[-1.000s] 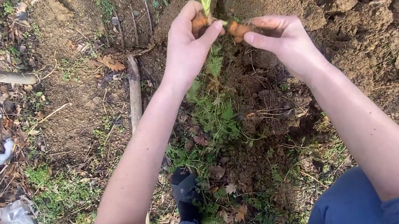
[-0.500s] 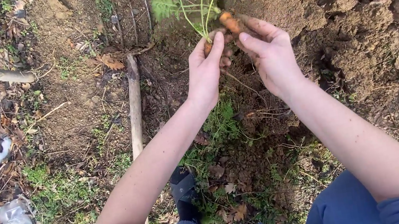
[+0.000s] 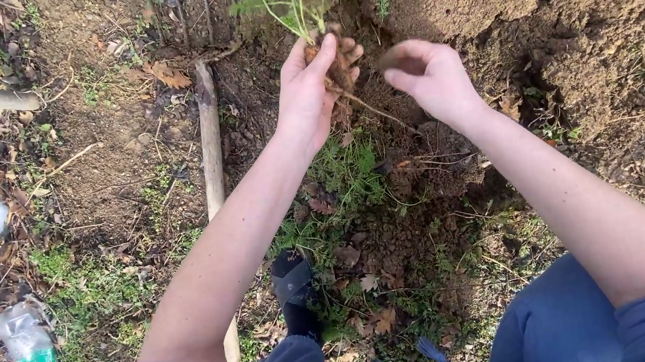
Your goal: The person uses a garden tool to loosen the soil in a trench and pulls small carrots from the ground by their leafy stems.
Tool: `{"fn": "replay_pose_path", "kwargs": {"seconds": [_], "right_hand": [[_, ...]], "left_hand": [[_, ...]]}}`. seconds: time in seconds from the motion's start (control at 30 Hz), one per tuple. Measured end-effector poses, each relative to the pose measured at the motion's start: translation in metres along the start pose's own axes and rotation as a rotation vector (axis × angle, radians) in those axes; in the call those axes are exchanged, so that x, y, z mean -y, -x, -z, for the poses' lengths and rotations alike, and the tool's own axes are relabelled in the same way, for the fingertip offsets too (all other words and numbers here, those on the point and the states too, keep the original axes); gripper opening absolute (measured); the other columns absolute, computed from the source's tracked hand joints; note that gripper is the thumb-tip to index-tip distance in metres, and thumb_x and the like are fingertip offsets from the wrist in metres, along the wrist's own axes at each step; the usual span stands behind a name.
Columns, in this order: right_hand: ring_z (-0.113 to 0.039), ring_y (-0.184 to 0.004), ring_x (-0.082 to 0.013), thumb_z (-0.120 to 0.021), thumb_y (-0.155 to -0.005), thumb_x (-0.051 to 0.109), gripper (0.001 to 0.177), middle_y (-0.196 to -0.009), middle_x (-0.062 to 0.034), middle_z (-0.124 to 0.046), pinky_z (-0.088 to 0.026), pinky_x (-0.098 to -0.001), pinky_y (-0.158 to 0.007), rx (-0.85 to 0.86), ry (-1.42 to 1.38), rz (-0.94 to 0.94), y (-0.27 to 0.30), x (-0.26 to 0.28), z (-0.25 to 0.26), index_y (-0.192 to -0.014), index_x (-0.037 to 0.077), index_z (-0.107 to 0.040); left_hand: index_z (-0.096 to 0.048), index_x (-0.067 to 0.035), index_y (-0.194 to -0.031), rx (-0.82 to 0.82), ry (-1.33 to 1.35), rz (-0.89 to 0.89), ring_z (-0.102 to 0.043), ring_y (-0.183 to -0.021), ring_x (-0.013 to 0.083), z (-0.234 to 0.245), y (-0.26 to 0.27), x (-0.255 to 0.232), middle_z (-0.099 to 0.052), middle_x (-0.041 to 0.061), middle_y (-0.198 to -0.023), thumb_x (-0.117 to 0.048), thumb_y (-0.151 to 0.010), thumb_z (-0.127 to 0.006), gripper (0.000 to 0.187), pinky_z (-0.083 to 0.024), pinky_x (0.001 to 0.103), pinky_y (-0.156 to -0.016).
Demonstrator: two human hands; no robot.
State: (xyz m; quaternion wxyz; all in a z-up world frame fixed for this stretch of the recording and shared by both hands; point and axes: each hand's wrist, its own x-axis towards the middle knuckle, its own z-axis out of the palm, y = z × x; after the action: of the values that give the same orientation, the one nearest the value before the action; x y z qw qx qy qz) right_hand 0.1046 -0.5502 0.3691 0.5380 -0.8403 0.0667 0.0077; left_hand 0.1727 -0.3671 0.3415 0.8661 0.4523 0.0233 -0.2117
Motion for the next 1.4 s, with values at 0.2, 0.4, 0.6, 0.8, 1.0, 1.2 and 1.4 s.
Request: {"fn": "replay_pose_path", "kwargs": {"seconds": [0.2,0.4,0.6,0.8,1.0,1.2,1.4], "right_hand": [[-0.074,-0.093,-0.0397,-0.068,-0.087,0.010,0.013,-0.090,-0.0150,-0.077,-0.060,-0.0535,-0.080,0.616,0.832,-0.051,0.025,-0.137,-0.033,-0.097,0.007,-0.076],[-0.072,-0.098,-0.0409,-0.070,-0.081,0.018,0.018,-0.100,-0.0176,-0.074,-0.061,-0.0531,-0.082,0.712,0.852,-0.055,0.033,-0.144,-0.046,-0.095,0.009,-0.077],[-0.069,-0.108,-0.0427,-0.082,-0.078,0.026,0.047,-0.123,-0.0213,-0.062,-0.062,-0.0547,-0.083,0.695,0.922,-0.097,0.056,-0.148,-0.058,-0.117,0.004,-0.070],[-0.063,-0.117,-0.0526,-0.071,-0.090,0.033,0.060,-0.124,-0.0386,-0.059,-0.056,-0.0601,-0.091,0.725,0.703,-0.429,0.074,-0.114,-0.055,-0.124,-0.011,-0.046],[-0.053,-0.131,-0.0514,-0.068,-0.090,0.050,0.081,-0.137,-0.0384,-0.053,-0.049,-0.0607,-0.100,0.628,0.432,-0.690,0.082,-0.147,-0.074,-0.135,-0.013,-0.047],[-0.063,-0.118,-0.0481,-0.063,-0.091,0.032,0.053,-0.117,-0.0313,-0.067,-0.055,-0.0573,-0.092,0.556,0.536,-0.674,0.084,-0.136,-0.100,-0.123,-0.011,-0.063],[-0.070,-0.109,-0.0444,-0.072,-0.081,0.035,0.049,-0.101,-0.0262,-0.073,-0.057,-0.0547,-0.085,0.639,0.653,-0.659,0.079,-0.175,-0.091,-0.108,-0.006,-0.073]], "left_hand": [[-0.065,-0.008,-0.121,-0.024,-0.074,0.134,-0.075,-0.080,0.0176,0.023,0.004,0.015,-0.073,0.008,-0.093,-0.021,-0.100,-0.067,0.025,-0.067,0.033,-0.072],[-0.063,-0.003,-0.124,0.044,-0.143,0.200,-0.072,-0.078,0.0180,0.016,0.012,0.012,-0.070,0.010,-0.092,-0.017,-0.100,-0.066,0.028,-0.066,0.031,-0.068],[-0.063,-0.002,-0.123,0.037,-0.149,0.179,-0.071,-0.076,0.0171,0.018,0.013,0.018,-0.070,0.010,-0.090,-0.018,-0.099,-0.066,0.028,-0.064,0.028,-0.064],[-0.062,0.000,-0.125,0.029,-0.207,0.217,-0.071,-0.076,0.0182,0.017,0.011,0.023,-0.069,0.012,-0.091,-0.017,-0.098,-0.067,0.033,-0.064,0.030,-0.065],[-0.065,-0.002,-0.121,0.032,-0.231,0.238,-0.071,-0.074,0.0172,0.023,0.009,0.034,-0.070,0.011,-0.090,-0.017,-0.097,-0.068,0.028,-0.063,0.028,-0.062],[-0.066,-0.002,-0.120,0.040,-0.271,0.267,-0.070,-0.073,0.0179,0.024,0.008,0.036,-0.070,0.012,-0.088,-0.017,-0.095,-0.069,0.029,-0.063,0.029,-0.062],[-0.066,-0.004,-0.117,0.011,-0.277,0.240,-0.070,-0.070,0.0153,0.030,0.000,0.037,-0.070,0.008,-0.086,-0.017,-0.095,-0.068,0.026,-0.061,0.026,-0.059]]}}
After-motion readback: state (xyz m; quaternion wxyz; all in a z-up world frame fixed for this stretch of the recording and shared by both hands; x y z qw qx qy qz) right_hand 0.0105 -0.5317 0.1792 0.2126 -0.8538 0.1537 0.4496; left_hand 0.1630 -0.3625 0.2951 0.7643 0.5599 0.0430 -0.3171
